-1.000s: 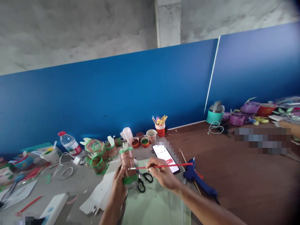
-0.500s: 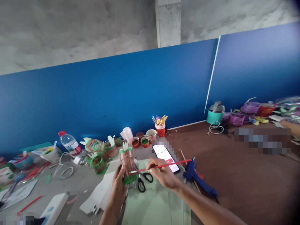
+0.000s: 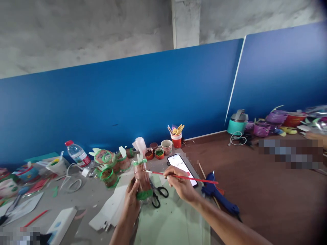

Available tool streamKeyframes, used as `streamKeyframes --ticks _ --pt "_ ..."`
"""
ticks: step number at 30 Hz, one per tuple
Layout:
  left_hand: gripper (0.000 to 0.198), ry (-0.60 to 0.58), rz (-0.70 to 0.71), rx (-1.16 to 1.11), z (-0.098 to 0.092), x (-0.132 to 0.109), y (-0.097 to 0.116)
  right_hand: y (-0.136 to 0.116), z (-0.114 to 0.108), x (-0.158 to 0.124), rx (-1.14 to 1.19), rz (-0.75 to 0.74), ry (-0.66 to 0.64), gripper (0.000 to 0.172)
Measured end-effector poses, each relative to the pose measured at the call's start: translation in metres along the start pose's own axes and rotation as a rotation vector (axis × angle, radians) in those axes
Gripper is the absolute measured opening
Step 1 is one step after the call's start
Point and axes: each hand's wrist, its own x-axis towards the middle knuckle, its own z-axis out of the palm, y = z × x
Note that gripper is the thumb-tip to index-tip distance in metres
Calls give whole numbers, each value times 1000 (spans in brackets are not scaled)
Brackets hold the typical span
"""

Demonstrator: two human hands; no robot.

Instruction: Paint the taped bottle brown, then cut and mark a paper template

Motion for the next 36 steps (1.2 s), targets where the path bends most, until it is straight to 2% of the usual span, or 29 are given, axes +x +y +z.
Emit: streamKeyframes --ticks 6,10,17,22,28,32,36 --pt "48 -7 13 53 3 -1 2 -2 0 2 24 33 -22 13" --pt "51 20 15 61 0 4 -2 0 0 3 52 51 17 13" --pt "43 101 65 96 -13 12 -13 4 -1 3 62 70 9 14" --pt "46 76 48 96 -11 12 -11 2 -3 4 31 74 -37 14" --pt "46 72 53 83 -5 9 -7 -5 -4 4 26 90 -27 13" --pt "48 24 38 81 -5 7 -6 -1 -4 3 43 82 -30 13" --pt "48 64 71 85 -8 11 -10 0 -4 4 43 68 -17 14"
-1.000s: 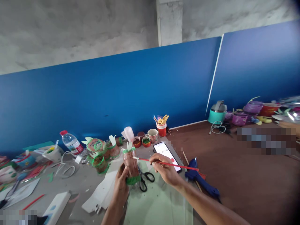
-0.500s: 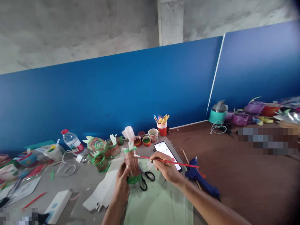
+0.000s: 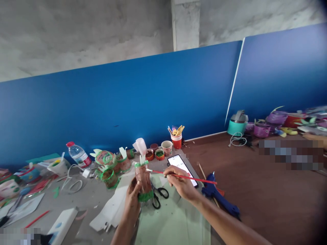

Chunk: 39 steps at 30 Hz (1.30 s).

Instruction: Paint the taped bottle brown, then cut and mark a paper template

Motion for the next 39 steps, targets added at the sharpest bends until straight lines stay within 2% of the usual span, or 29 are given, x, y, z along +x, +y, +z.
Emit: streamKeyframes --ticks 5,9,14,19,26,39 --pt "48 -11 31 14 -2 4 -4 3 -2 0 7 36 19 13" --pt "51 -44 24 26 0 -1 0 7 -3 0 27 27 -5 12" --pt "48 -62 84 53 1 -7 2 0 -2 -1 6 11 -4 13" --pt "54 -37 68 31 -1 -2 0 -5 0 -1 -3 -40 -20 13" --pt "58 23 101 131 -3 3 -1 -3 0 -2 -59 -95 -31 15" --pt "59 0 174 178 -6 5 -8 -10 -1 -1 -98 -123 -77 16"
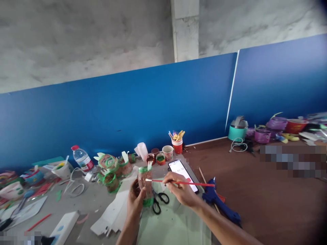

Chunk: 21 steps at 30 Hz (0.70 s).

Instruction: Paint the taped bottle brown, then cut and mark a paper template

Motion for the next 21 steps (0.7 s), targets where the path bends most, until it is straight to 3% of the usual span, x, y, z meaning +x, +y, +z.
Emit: streamKeyframes --ticks 21 --pt "63 -36 52 83 0 -4 0 -1 -3 0 -16 -33 -13 17"
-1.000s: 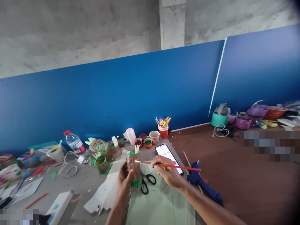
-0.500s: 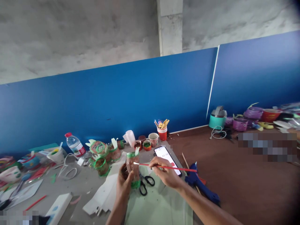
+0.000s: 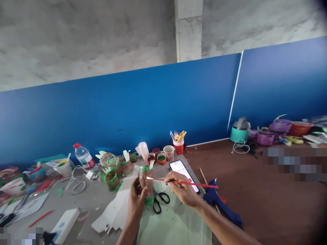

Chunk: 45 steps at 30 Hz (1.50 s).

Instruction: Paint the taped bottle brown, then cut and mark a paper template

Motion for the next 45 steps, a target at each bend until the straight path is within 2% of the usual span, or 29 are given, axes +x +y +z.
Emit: streamKeyframes --ticks 11,17,23,28,31,34,37,45 --pt "59 -47 53 84 -4 1 -6 -7 0 1 -36 0 -15 17" --pt "61 -30 34 -8 -1 4 -3 -4 -3 1 5 38 16 16" --pt "60 -71 -100 -39 -6 8 -6 -2 3 -2 -23 6 -24 17" --pt "56 -2 -59 -53 -3 6 -7 -3 7 -4 -38 -42 19 16" --pt "56 11 -54 -93 1 4 -6 -3 4 -3 -2 0 79 15" --pt "60 17 -108 -114 2 4 -5 -2 1 0 69 75 124 13" --pt "64 12 -162 -107 1 4 -7 -1 1 0 109 102 115 13" --pt "57 -12 -36 -44 2 1 -5 -1 8 -5 -10 0 16 15"
